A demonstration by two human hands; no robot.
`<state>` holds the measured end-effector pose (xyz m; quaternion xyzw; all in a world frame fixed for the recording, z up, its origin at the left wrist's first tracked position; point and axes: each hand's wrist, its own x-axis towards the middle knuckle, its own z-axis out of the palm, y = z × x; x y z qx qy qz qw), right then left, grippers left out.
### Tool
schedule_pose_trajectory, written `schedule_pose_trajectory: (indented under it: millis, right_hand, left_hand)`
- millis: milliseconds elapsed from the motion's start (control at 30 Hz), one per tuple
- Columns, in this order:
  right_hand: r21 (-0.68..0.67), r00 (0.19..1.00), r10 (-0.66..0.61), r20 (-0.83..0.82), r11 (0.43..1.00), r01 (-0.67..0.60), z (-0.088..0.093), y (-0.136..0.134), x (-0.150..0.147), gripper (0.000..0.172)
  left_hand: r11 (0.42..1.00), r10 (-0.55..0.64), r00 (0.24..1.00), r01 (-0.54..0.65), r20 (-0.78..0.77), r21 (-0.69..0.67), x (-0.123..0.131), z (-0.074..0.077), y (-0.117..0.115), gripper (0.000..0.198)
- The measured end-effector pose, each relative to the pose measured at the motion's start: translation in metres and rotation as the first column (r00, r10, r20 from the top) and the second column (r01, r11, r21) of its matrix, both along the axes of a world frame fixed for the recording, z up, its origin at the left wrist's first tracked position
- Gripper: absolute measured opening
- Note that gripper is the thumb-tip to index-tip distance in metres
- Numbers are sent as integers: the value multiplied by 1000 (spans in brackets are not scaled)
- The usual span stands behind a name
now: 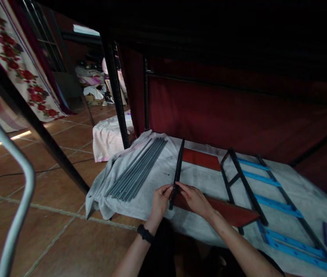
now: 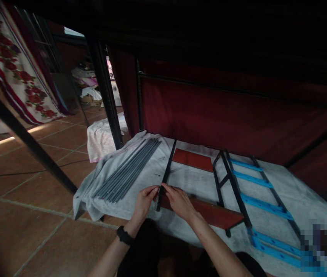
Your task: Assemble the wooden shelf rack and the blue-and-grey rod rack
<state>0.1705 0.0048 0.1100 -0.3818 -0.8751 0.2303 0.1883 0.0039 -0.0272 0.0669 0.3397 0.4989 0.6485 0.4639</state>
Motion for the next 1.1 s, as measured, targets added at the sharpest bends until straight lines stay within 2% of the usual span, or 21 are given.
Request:
schedule_pose_trajectory:
  millis: [167,367,500,567,767,867,1033,1100]
  right_hand:
    - [-4,1000,4,14,1000,-4,5,-1,0,53]
    - [-57,996,-87,-36,995,85,3,-2,-3,43]
    - [-73,988,-151,-25,986,149,2,0,-4,25]
    - [-53,992,-128,11,990,129,3,1,-4,23]
    - [11,997,-34,70,999,33,9,-2,-2,35]
    - [5,996,-38,77,999,38,10,-4,-2,34]
    - [3,996,-80,41,997,80,9,-5,-1,29]
    - [18,996,-70,48,997,69,10,-5,-1,29]
  left_hand:
    - [997,-64,971,70,-230,18,-9,10,2,23]
    - [984,-172,969,178,-177,20,-15,15,4,26]
    - [971,-228,945,239,-233,16,-22,16,11,25]
    - [966,-243,932,258,-270,20,-27,18,13,21]
    - [962,-244,895,273,-373,28,-38,20,12,17]
    - [966,-238,902,258,-360,9,-35,19,8,18]
    - [973,-228,949,227,-216,-32,-25,16,3,26]
    - [973,-229,943,229,-243,-27,-24,17,2,25]
